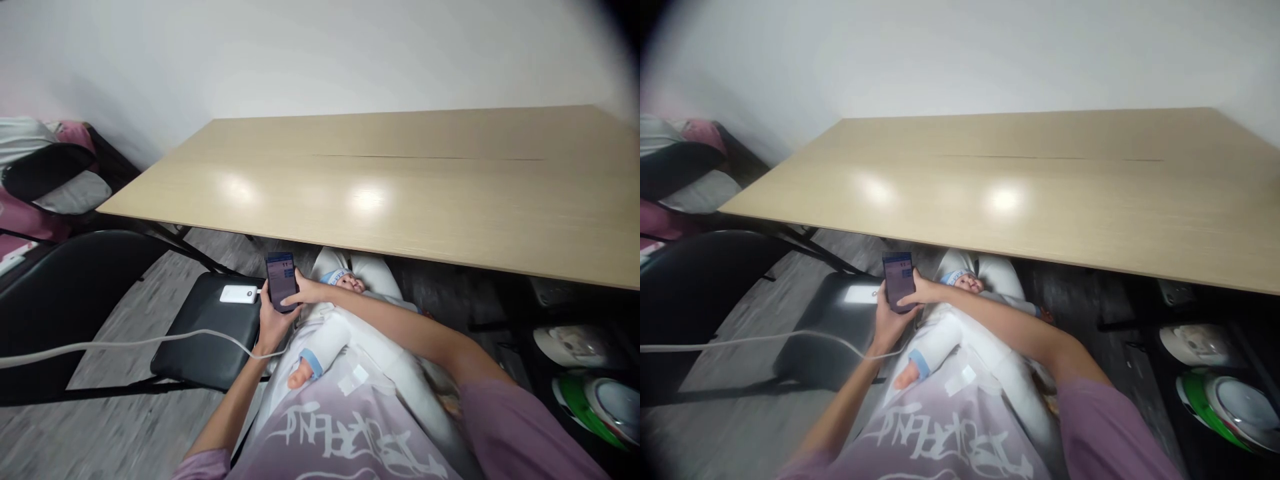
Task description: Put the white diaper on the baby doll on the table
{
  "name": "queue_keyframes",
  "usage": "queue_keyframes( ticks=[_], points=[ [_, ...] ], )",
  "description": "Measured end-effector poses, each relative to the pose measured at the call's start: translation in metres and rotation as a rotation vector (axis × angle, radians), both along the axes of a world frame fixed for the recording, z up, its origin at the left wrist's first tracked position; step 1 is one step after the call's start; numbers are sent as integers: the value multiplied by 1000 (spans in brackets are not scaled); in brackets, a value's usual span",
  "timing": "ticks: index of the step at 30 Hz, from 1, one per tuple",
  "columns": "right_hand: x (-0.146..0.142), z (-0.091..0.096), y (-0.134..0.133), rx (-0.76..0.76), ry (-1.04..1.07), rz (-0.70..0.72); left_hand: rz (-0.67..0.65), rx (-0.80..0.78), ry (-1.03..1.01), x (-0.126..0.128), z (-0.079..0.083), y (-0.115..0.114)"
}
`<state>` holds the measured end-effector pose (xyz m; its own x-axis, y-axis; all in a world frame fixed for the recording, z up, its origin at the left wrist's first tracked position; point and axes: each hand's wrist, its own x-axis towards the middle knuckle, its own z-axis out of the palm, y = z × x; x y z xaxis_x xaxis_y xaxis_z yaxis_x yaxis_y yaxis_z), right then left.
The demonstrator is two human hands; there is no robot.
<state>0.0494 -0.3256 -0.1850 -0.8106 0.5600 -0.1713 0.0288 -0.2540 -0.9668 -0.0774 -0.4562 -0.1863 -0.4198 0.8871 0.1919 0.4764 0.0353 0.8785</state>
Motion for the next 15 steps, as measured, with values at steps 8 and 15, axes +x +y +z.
queue_keyframes(
  ticks=[8, 15],
  points=[
    [4, 6, 3, 228, -4, 92, -156, 58, -12, -7, 0, -3],
    [1, -3, 0, 326, 39, 158, -102, 88, -54, -6, 4, 0]
  ],
)
